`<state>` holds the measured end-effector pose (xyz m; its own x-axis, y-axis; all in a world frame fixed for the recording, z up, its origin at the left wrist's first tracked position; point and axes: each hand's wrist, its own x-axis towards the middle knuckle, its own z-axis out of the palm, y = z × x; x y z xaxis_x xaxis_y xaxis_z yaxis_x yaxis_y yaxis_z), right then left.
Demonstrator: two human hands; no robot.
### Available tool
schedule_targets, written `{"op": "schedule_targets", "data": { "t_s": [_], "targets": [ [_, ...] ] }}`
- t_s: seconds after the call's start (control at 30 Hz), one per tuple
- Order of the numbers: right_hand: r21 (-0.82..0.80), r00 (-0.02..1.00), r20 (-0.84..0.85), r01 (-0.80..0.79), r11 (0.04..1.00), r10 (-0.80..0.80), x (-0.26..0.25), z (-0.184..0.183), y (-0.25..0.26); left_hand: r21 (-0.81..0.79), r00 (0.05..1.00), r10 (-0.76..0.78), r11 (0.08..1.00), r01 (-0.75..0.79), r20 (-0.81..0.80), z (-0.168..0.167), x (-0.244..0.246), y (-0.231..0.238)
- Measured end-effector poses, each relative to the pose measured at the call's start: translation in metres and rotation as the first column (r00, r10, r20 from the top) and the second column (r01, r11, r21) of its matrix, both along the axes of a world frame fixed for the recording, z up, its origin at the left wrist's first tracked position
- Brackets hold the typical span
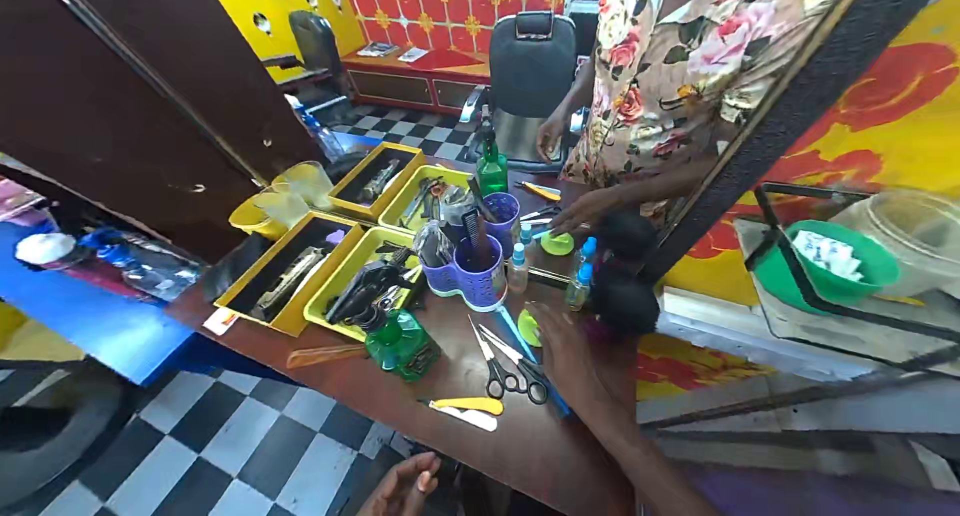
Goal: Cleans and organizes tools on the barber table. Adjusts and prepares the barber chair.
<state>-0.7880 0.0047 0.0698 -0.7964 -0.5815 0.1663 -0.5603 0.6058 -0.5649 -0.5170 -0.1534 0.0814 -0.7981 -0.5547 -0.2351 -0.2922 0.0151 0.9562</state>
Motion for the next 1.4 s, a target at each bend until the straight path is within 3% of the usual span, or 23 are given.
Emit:
{"op": "schedule_targets", "data": {
  "t_s": [0.07,0.17,0.27,0.33,0.5,0.63,0.77,0.83,0.93,1.07,1.23,1.4],
  "targets": [
    [-0.178,0.992,-0.091,0.068,0.982,-0.085,0.016,0.002,0.029,-0.058,0.999,0.047,0.997,-0.048,-0.019,-0.001,-0.005,-0.015],
    [-0.367,0.92,-0.104,0.318,0.874,-0.379,0.027,0.0,0.068,-0.125,0.993,0.078,0.988,-0.088,-0.089,0.001,-0.022,-0.042],
    [-0.392,0.808,0.1,0.569,0.723,-0.581,0.022,-0.013,0.083,-0.171,0.988,0.053,0.982,-0.078,-0.148,0.008,-0.039,-0.065],
    [-0.352,0.777,0.192,0.625,0.696,-0.6,0.005,-0.018,0.081,-0.205,0.98,0.045,0.975,-0.085,-0.192,0.012,-0.049,-0.078],
    [-0.326,0.801,0.24,0.599,0.732,-0.548,-0.032,-0.022,0.053,-0.297,0.969,0.126,0.937,-0.187,-0.212,0.012,-0.059,-0.087],
    [-0.25,0.836,0.167,0.549,0.797,-0.523,-0.045,-0.024,0.035,-0.379,0.988,0.075,0.917,-0.122,-0.137,0.01,-0.073,-0.096],
    [-0.001,0.841,-0.058,0.54,0.842,-0.539,-0.048,-0.015,0.017,-0.434,0.992,0.041,0.897,-0.089,-0.12,0.005,-0.091,-0.101],
    [0.09,0.843,-0.085,0.537,0.839,-0.53,-0.049,-0.009,0.014,-0.47,0.993,0.034,0.879,-0.082,-0.109,0.0,-0.099,-0.104],
    [-0.061,0.858,0.007,0.514,0.856,-0.514,-0.052,-0.016,0.028,-0.521,0.992,0.045,0.847,-0.102,-0.12,-0.011,-0.108,-0.108],
    [-0.184,0.821,0.062,0.569,0.802,-0.568,-0.048,-0.013,0.06,-0.538,0.986,0.086,0.829,-0.15,-0.143,-0.013,-0.114,-0.112],
    [-0.204,0.83,0.096,0.556,0.806,-0.549,-0.047,-0.014,0.075,-0.519,0.967,0.125,0.825,-0.225,-0.22,0.025,-0.117,-0.096],
    [-0.148,0.813,0.065,0.581,0.8,-0.579,-0.03,-0.01,0.081,-0.489,0.965,-0.142,0.872,0.016,-0.222,0.066,-0.148,-0.05]
  ]
}}
